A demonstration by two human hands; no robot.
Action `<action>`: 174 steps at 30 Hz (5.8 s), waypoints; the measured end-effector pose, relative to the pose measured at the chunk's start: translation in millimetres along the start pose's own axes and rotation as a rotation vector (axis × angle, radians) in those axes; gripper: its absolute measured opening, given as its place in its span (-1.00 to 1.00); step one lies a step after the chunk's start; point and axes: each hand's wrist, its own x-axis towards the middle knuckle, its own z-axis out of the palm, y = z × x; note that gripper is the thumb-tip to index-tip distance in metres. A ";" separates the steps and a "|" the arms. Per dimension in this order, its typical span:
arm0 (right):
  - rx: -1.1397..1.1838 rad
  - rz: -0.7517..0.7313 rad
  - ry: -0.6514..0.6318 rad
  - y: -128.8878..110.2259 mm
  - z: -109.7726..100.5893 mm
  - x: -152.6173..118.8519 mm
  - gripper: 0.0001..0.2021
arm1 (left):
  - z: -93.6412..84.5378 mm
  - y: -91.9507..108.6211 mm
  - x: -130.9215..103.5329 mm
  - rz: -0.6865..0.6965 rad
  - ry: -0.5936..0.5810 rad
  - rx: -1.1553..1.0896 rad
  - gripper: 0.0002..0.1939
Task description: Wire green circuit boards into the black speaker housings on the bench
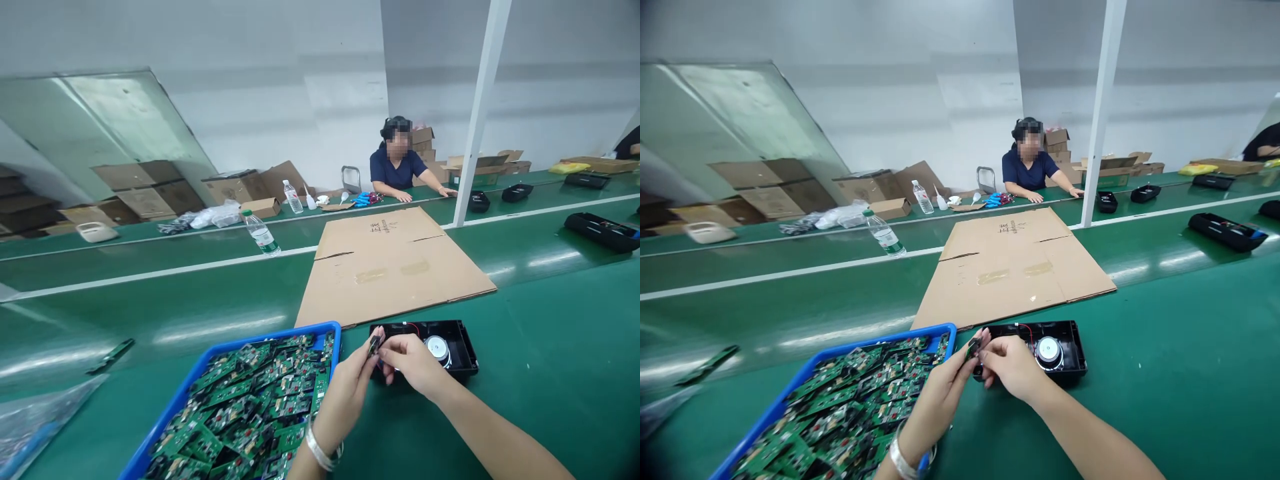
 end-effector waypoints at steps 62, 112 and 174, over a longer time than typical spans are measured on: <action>-1.212 -0.632 0.148 30.5 -61.5 14.7 -0.83 | 40.0 -4.9 35.1 -0.245 0.106 0.164 -0.88; -0.899 -0.376 0.324 20.4 -77.4 14.9 -0.75 | 31.3 1.4 36.2 -0.202 0.003 0.103 -0.83; -1.226 -0.404 0.006 19.3 -67.9 10.3 -0.83 | 25.5 -0.6 38.6 -0.076 -0.286 0.261 -0.83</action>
